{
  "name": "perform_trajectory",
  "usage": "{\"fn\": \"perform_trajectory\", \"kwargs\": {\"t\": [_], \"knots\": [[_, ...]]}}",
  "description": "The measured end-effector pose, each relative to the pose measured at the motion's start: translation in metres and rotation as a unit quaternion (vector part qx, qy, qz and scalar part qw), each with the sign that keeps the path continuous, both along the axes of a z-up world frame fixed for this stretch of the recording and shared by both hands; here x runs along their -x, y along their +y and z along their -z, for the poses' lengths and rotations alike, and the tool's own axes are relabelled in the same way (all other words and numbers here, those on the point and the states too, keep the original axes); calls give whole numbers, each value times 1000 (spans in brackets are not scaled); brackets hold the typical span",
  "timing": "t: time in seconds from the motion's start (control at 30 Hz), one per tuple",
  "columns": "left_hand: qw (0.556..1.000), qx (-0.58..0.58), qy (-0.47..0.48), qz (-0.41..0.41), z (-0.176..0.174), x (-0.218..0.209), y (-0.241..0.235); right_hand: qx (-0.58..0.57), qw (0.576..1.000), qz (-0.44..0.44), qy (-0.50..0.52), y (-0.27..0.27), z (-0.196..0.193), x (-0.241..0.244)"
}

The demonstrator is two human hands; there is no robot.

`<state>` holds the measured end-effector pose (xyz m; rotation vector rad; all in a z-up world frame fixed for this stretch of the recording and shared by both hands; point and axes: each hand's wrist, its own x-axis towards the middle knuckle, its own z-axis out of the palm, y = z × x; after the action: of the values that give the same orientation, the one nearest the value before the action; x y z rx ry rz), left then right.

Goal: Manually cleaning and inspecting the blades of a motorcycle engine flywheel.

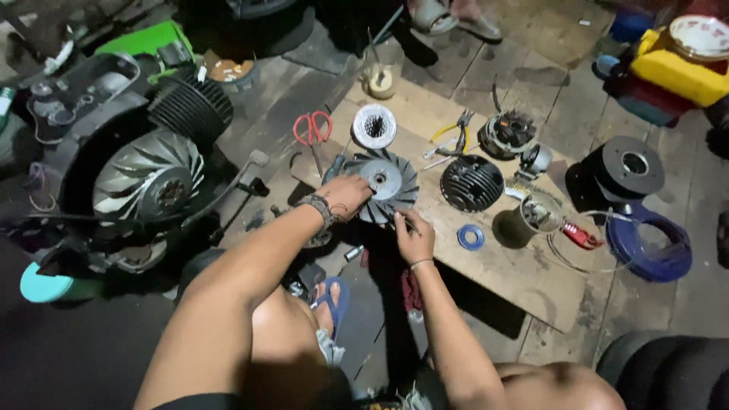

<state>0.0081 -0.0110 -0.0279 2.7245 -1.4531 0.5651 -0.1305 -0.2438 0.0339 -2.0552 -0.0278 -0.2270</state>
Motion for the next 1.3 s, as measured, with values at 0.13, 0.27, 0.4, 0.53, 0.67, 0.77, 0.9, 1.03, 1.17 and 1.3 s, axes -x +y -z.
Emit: {"fn": "perform_trajectory", "kwargs": {"t": [0.13, 0.27, 0.4, 0.53, 0.67, 0.77, 0.9, 1.03, 1.17, 1.3], "knots": [[999, 27, -11, -18, -13, 1, -9, -5, 999, -16, -30, -2, 9, -8], [998, 24, 15, -60, -21, 1, -15, 6, 998, -23, -57, 4, 12, -10], [997, 44, -7, -59, -1, -1, -15, 155, 976, -12, -151, 9, 17, -2], [995, 85, -26, -47, 26, -4, -16, 225, 942, -13, -248, 13, 40, 0], [990, 139, 13, 20, 86, -53, -17, 182, 971, 25, -153, 20, 34, -16], [992, 122, -30, 8, 35, -17, -22, 94, 995, 32, 20, 11, 42, -40], [994, 98, -43, 13, 132, -71, -21, 54, 956, 34, 286, -19, 70, -114], [990, 88, -106, -19, -15, -1, -22, 68, 964, 9, 258, -59, 90, -133], [998, 44, -30, -46, -23, 6, -14, -64, 982, 50, 169, -48, 59, -88], [999, 12, 22, -42, -65, 24, -3, -35, 999, -7, -1, -26, 32, -51]]}}
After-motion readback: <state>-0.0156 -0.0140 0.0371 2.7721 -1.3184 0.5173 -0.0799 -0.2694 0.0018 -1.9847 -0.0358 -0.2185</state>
